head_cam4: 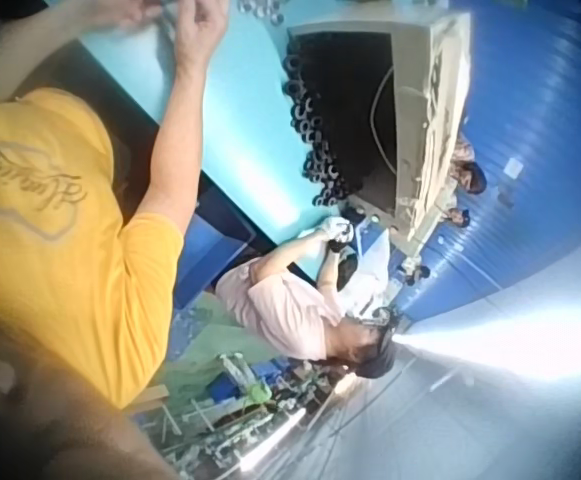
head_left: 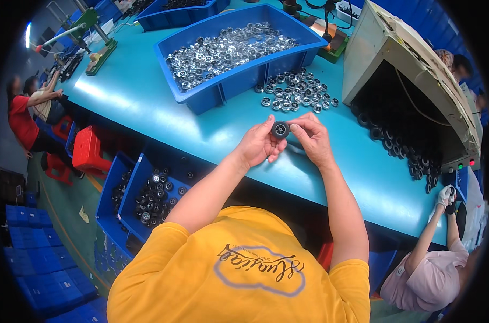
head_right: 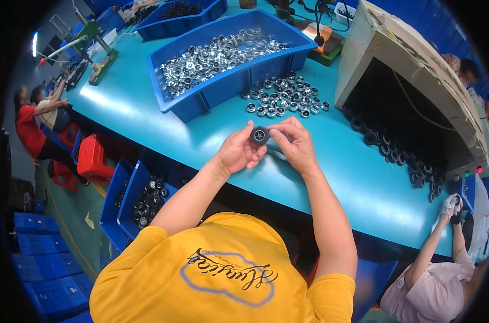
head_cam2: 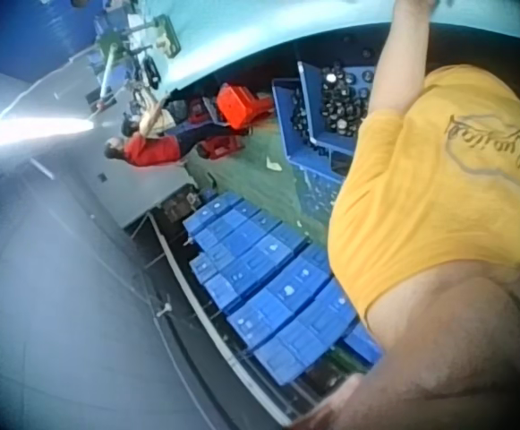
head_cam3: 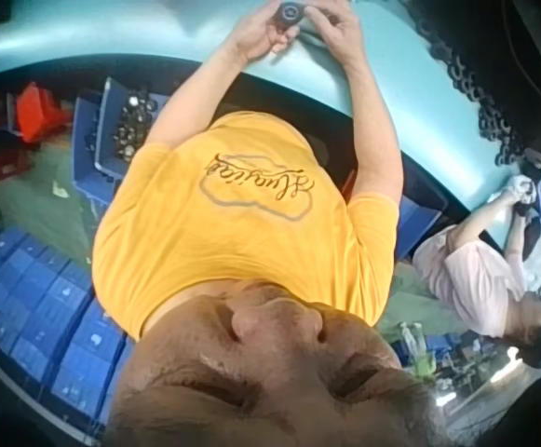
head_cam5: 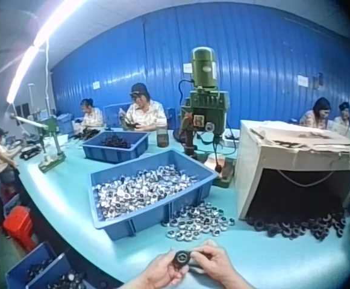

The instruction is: Assembling metal components into rubber housings by hand in a factory setting.

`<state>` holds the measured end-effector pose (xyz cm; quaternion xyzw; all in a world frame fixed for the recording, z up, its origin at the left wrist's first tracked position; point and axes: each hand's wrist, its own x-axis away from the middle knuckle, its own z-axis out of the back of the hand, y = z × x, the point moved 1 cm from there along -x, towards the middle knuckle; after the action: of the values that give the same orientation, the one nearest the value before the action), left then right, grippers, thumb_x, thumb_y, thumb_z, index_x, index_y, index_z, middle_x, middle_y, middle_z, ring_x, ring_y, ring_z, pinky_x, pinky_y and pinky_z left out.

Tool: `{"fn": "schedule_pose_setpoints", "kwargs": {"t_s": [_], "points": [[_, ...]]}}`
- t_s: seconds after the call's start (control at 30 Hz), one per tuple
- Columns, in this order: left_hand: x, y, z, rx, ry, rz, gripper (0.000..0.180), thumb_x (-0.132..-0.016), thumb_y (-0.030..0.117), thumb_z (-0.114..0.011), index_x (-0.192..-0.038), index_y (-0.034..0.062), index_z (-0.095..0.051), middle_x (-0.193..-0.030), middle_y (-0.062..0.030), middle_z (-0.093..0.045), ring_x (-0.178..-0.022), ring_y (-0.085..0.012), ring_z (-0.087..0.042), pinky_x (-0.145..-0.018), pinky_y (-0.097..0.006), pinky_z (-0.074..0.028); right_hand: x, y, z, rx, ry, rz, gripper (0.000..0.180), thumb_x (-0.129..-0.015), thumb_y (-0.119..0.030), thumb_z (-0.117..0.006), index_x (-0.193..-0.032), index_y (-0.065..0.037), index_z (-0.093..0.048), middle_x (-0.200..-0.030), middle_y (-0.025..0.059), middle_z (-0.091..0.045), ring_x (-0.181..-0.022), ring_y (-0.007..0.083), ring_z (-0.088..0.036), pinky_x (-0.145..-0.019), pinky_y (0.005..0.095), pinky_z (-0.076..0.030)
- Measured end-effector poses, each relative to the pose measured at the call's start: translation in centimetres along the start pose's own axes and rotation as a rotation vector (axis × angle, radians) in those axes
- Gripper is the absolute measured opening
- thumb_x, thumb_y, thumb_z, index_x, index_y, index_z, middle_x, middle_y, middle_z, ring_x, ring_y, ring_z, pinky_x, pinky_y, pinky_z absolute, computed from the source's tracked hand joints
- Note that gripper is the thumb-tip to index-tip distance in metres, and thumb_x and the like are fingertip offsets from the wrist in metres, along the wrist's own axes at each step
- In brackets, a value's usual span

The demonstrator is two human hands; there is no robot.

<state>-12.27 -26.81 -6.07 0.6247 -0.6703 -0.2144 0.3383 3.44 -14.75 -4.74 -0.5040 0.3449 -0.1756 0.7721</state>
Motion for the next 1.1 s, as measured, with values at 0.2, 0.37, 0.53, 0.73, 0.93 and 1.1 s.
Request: {"fn": "schedule_pose_setpoints", "kwargs": {"t_s": [0.2, 0.37, 0.53, 0.73, 0.93, 1.1], "points": [[0.1, 0.2, -0.1, 0.004, -0.017, -0.011, 0.058, -0.109, 0.054, -0.035, -0.114, 0.0016, -0.059, -0.076, -0.0112, -0.063, -0.057, -0.0157, -0.058, -0.046, -0.03, -0.049, 0.1, -0.1, 0.0, -0.019, -0.005, -0.003, 0.015, -0.092, -0.013, -0.075, -0.105, -0.008, -0.079, -0.093, 0.0021, -0.058, -0.087, 0.0126, -0.057, -0.073, 0.0257, -0.046], [0.2, -0.3, -0.7, -0.022, 0.021, -0.155, 0.044, -0.107, 0.043, -0.053, -0.118, 0.0, -0.06, -0.088, -0.0096, -0.067, -0.068, -0.0134, -0.063, -0.057, -0.028, -0.054, 0.1, 0.0, 0.1, -0.082, -0.004, -0.049, 0.02, -0.093, -0.014, -0.073, -0.111, -0.007, -0.077, -0.095, 0.0019, -0.061, -0.088, 0.0113, -0.058, -0.073, 0.0258, -0.047], [0.4, -0.8, -1.7, -0.427, 0.184, -0.464, 0.05, -0.091, 0.014, -0.078, -0.134, -0.0005, -0.056, -0.109, -0.0078, -0.067, -0.089, -0.0122, -0.065, -0.074, -0.026, -0.056, 0.3, 0.0, 0.4, -0.29, -0.018, -0.308, 0.024, -0.096, -0.016, -0.07, -0.118, -0.007, -0.074, -0.1, 0.0015, -0.071, -0.084, 0.0087, -0.062, -0.065, 0.0232, -0.049], [0.6, -1.1, -1.8, -0.446, 0.136, -0.494, 0.06, -0.085, 0.003, -0.082, -0.138, -0.0006, -0.055, -0.119, -0.0081, -0.064, -0.108, -0.0148, -0.064, -0.092, -0.03, -0.057, 0.5, 0.3, 0.6, -0.321, -0.064, -0.296, 0.026, -0.095, -0.017, -0.07, -0.118, -0.006, -0.074, -0.099, 0.0013, -0.074, -0.08, 0.0072, -0.063, -0.062, 0.0223, -0.049], [0.3, -1.4, -1.4, -0.584, 0.16, -0.536, 0.058, -0.085, -0.001, -0.08, -0.137, -0.0008, -0.055, -0.122, -0.0085, -0.063, -0.112, -0.0161, -0.063, -0.097, -0.032, -0.057, 0.5, 0.2, 0.6, -0.291, -0.047, -0.294, 0.024, -0.093, -0.016, -0.071, -0.115, -0.007, -0.075, -0.098, 0.0001, -0.074, -0.079, 0.0057, -0.061, -0.062, 0.0206, -0.047], [0.3, -1.3, -1.6, -0.62, 0.174, -0.568, 0.056, -0.084, -0.003, -0.079, -0.135, 0.0003, -0.057, -0.122, -0.0075, -0.062, -0.11, -0.0156, -0.064, -0.095, -0.031, -0.058, 0.5, -0.1, 0.7, -0.28, -0.049, -0.298, 0.022, -0.093, -0.015, -0.071, -0.113, -0.007, -0.076, -0.097, -0.0006, -0.074, -0.078, 0.005, -0.06, -0.062, 0.0206, -0.046]]}}
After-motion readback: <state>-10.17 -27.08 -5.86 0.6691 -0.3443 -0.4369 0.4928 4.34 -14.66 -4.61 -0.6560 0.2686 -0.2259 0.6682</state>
